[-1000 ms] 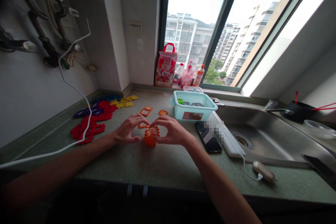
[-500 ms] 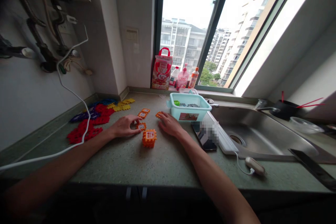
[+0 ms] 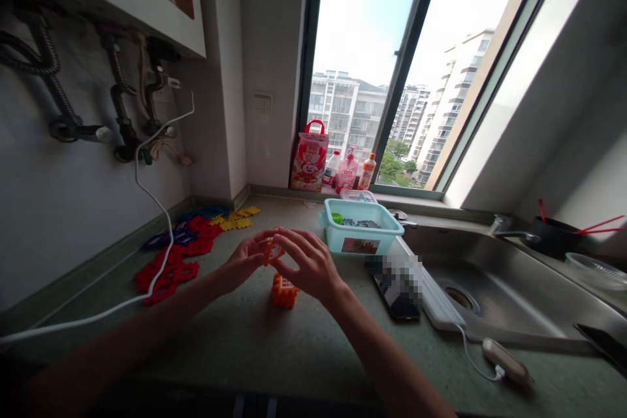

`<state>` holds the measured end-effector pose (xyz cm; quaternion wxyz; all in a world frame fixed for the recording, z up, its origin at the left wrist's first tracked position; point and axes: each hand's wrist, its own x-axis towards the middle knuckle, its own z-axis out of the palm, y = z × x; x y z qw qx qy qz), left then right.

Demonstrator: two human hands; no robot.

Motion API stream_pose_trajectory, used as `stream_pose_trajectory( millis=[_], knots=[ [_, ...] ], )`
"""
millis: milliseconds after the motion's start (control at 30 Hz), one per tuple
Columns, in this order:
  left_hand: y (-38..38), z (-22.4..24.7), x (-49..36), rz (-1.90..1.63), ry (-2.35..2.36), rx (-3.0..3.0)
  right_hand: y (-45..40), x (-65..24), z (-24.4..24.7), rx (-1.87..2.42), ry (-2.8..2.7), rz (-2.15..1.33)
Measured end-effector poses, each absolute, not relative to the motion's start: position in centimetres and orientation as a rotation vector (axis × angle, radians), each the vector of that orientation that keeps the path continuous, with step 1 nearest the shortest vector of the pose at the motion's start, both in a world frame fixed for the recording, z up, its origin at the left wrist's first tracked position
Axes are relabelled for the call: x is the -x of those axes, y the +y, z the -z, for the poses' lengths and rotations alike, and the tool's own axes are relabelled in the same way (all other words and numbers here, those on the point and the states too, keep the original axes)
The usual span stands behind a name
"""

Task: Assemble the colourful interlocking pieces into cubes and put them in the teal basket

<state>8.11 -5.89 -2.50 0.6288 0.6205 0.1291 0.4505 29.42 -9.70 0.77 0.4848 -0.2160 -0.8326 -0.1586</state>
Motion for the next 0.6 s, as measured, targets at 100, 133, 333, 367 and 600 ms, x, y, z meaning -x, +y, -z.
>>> stream_pose_trajectory(
  millis=[100,133,333,367,600],
  knots=[
    [-5.3,2.6,-7.9,-1.013,0.303,-1.482,-9.5,-29.7,-1.0,0.549,-2.049,0.364],
    [-4.7,2.6,-7.5,-1.033,0.341,-1.532,-9.5,-30.1,-1.1,0.592,-2.059,0.335],
    [-1.3,4.4,-5.0,-1.188,1.065,-2.093,-10.0,-33.1,-1.6,0.763,-2.306,-0.04],
    [-0.9,5.0,-4.9,-1.15,1.181,-2.221,-10.1,-33.4,-1.5,0.752,-2.355,-0.082],
    [1.8,6.6,-7.6,-0.674,1.506,-2.723,-10.1,-34.0,-0.6,0.754,-2.426,-0.235]
  ],
)
